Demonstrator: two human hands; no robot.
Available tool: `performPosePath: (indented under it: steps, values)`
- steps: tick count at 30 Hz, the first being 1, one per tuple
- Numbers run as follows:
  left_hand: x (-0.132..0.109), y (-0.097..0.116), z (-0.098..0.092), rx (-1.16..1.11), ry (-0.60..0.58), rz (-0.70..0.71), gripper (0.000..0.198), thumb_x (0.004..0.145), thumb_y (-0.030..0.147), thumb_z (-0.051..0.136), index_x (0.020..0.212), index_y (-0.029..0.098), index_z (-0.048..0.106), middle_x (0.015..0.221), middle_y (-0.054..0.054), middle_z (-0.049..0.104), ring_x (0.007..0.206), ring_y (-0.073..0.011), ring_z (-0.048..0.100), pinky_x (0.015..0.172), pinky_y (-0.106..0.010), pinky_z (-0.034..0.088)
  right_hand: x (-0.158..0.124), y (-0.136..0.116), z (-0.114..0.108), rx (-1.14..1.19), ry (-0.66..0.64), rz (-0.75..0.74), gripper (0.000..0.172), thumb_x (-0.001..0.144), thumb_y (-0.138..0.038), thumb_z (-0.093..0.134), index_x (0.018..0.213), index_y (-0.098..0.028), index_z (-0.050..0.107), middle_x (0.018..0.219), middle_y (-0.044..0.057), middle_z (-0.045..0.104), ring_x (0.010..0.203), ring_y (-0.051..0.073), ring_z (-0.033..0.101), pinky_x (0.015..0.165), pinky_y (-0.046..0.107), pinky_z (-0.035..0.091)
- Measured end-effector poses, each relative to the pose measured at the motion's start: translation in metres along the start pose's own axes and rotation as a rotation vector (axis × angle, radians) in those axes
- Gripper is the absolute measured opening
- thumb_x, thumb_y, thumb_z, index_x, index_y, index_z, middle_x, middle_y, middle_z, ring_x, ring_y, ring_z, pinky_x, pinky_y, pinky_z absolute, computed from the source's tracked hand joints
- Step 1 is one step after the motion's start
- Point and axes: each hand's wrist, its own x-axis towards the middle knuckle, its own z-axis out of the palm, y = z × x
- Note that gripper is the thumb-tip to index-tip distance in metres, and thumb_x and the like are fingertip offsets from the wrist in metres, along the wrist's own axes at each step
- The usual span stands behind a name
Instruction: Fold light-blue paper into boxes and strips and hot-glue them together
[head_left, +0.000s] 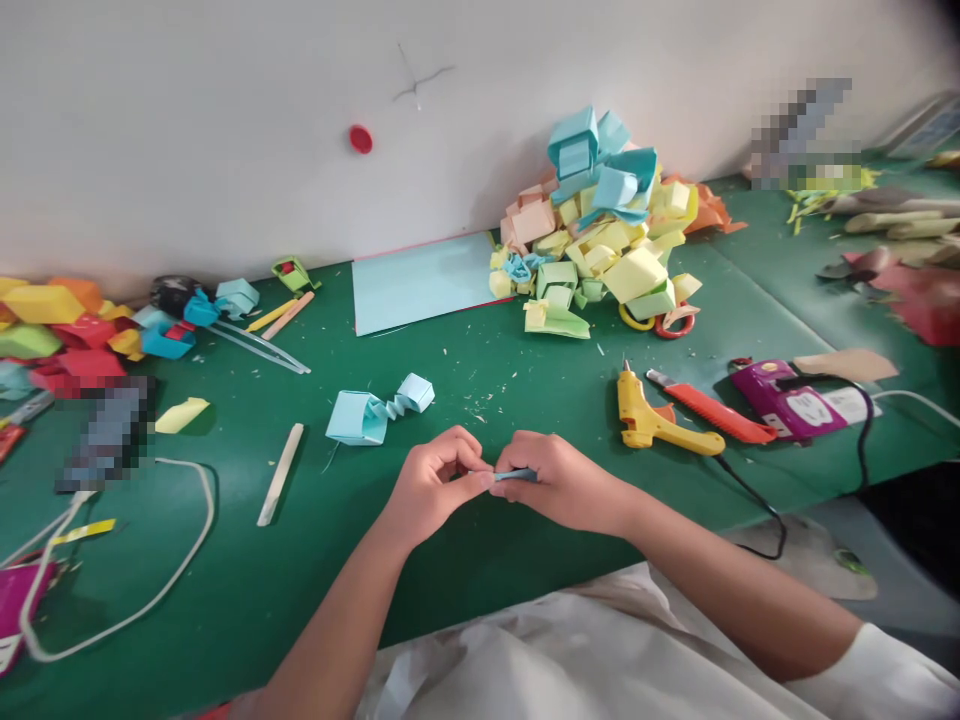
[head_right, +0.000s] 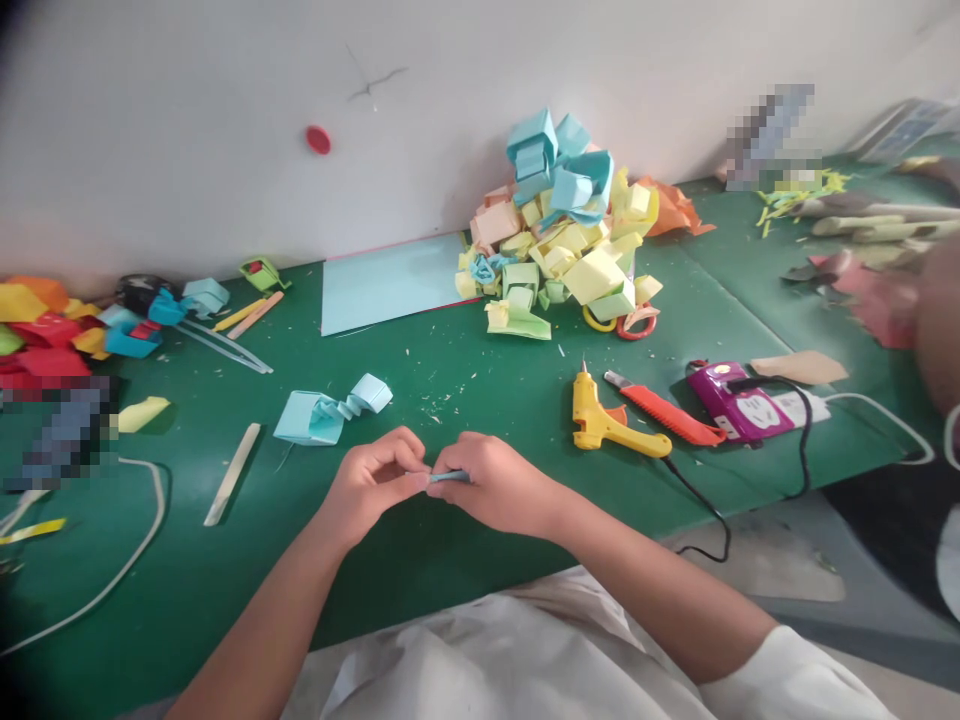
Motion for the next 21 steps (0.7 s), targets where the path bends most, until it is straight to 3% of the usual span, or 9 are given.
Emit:
performPosePath:
  steps: [4,8,14,17,21]
  values:
    - [-0.001,0.002,0.005,0.163,0.129,0.116,0.011,0.088,0.025,0.068,0.078,0.021,0.070,0.087,-0.003,0.058,0.081,-0.0171,0.057,0.071,-0.029,0.047,0.002,0.001,0.001,0.013,0.085,0.082,0.015,0.092,-0.027,0.070,0.078,-0.022,0.073,0.078,0.001,0.070,0.076,0.016,0.064,0.068,0.027,0.048]
    - [-0.004,0.000,0.009,0.219,0.207,0.164,0.012,0.095,0.027,0.060,0.085,0.021,0.064,0.093,-0.004,0.060,0.084,-0.0174,0.058,0.075,-0.029,0.048,0.002,0.004,-0.006,0.060,0.181,0.160,0.010,0.089,-0.031,0.070,0.086,-0.022,0.076,0.079,0.001,0.072,0.069,0.015,0.060,0.062,0.027,0.046]
    - [-0.010,0.004,0.016,0.363,0.080,0.047,0.008,0.100,0.025,0.052,0.096,0.023,0.059,0.092,-0.001,0.067,0.085,-0.0161,0.064,0.073,-0.026,0.049,-0.001,0.013,-0.013,0.090,0.174,0.224,0.015,0.086,-0.033,0.071,0.078,-0.021,0.075,0.069,-0.002,0.067,0.063,0.014,0.055,0.057,0.026,0.041]
    - [-0.007,0.009,0.016,0.426,0.053,0.090,0.010,0.096,0.020,0.057,0.099,0.024,0.065,0.096,-0.001,0.070,0.087,-0.0158,0.066,0.075,-0.025,0.050,0.000,0.014,-0.012,0.067,0.158,0.225,0.016,0.086,-0.034,0.073,0.076,-0.021,0.076,0.067,-0.002,0.067,0.062,0.013,0.055,0.056,0.026,0.040]
    - [-0.003,0.012,0.014,0.520,0.077,0.153,0.017,0.096,0.015,0.057,0.086,0.023,0.069,0.087,0.000,0.069,0.080,-0.0144,0.065,0.071,-0.024,0.047,-0.002,0.010,-0.012,0.053,0.163,0.154,0.012,0.088,-0.029,0.071,0.081,-0.022,0.077,0.074,-0.001,0.071,0.067,0.014,0.061,0.061,0.026,0.045]
